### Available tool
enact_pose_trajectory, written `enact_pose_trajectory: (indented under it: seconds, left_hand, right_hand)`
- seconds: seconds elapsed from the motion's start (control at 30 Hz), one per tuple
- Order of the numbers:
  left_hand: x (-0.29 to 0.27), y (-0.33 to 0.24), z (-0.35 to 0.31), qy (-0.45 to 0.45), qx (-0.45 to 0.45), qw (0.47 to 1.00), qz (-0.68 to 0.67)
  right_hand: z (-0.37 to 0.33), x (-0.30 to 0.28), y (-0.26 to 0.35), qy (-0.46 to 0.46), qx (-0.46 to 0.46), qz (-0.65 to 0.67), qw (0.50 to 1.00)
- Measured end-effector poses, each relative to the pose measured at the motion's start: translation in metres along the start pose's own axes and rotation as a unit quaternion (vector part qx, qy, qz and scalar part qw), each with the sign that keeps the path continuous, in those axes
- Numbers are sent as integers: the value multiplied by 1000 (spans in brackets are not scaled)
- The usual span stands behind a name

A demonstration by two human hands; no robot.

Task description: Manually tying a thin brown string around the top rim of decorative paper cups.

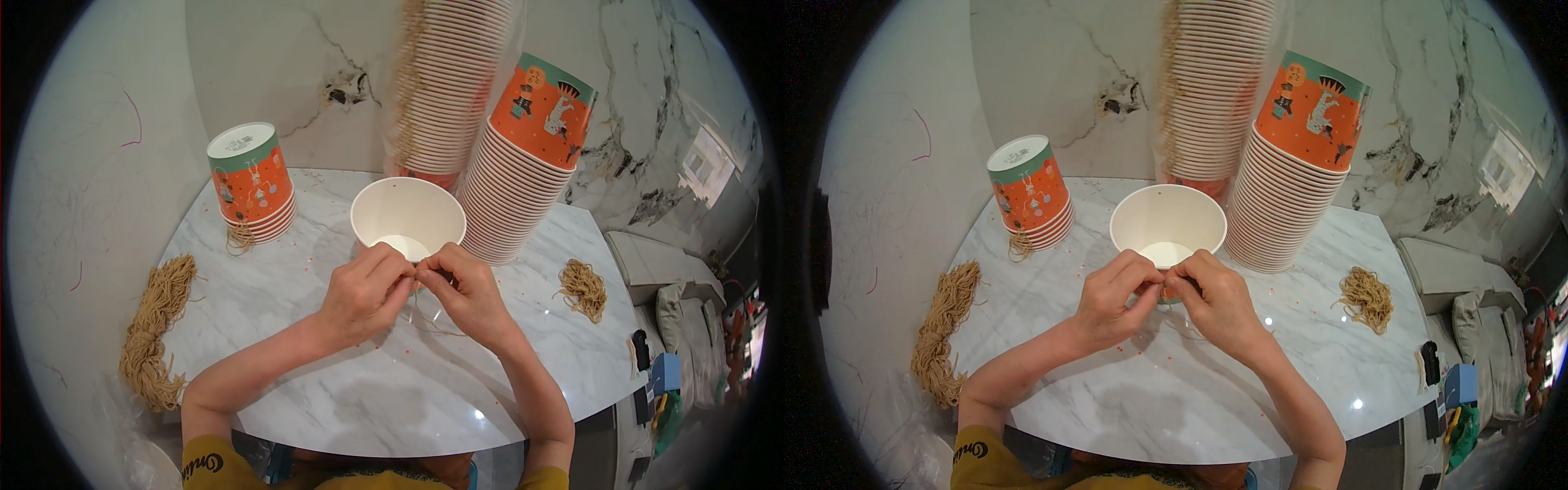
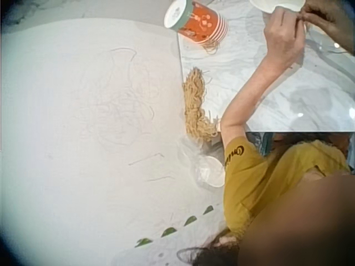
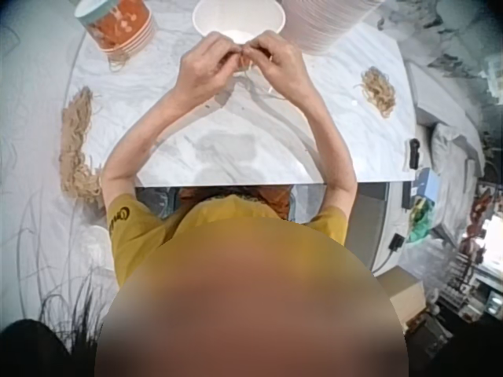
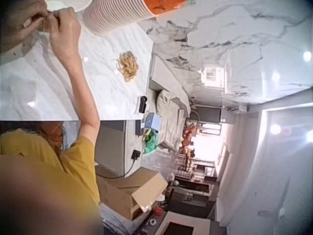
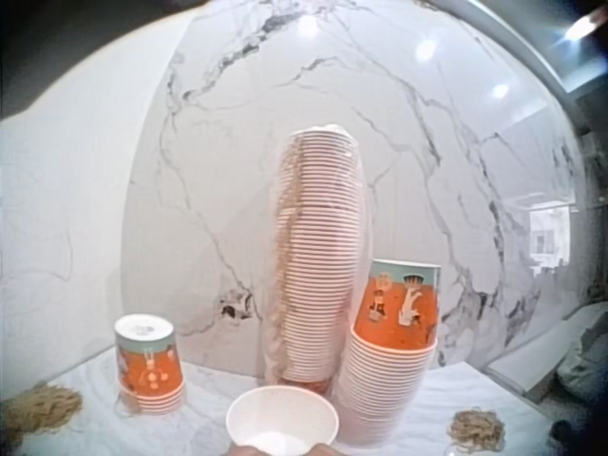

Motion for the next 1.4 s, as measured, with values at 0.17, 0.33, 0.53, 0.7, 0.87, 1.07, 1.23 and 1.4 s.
enact_pose_trajectory:
  seconds: [0.17, 0.33, 0.53, 0.7, 0.87, 1.07, 1.23, 1.4]
  left_hand:
    - [3, 6, -4, 15, -96, 994, -42]
    - [12, 22, -16, 48, -286, 939, -187]
    - [26, 28, -26, 91, -456, 796, -389]
    - [31, 31, -31, 84, -483, 754, -437]
    - [30, 30, -31, 82, -486, 749, -442]
    - [29, 30, -30, 74, -478, 757, -439]
    - [29, 30, -30, 73, -458, 778, -424]
    - [32, 29, -33, 75, -434, 801, -406]
  right_hand:
    - [-4, 2, 0, -28, 12, 36, 999]
    - [-17, -2, 5, -68, 20, 34, 997]
    - [-33, 7, 14, -103, -56, -16, 993]
    - [-39, 8, 8, -144, -56, -3, 988]
    - [-40, 11, 9, -152, -63, 12, 986]
    - [-41, 14, 8, -155, -47, 18, 987]
    - [-42, 17, 8, -167, -50, 11, 985]
    - [-44, 16, 6, -185, -44, 16, 982]
Point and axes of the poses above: each hand's wrist, its own z-axis towards the middle knuckle, its own x-axis out of the palm, y = z × x, the point moved 7 cm from there along z, towards the middle knuckle, and after that the axes turned 6 degrees about -x, right-handed, at the moved point
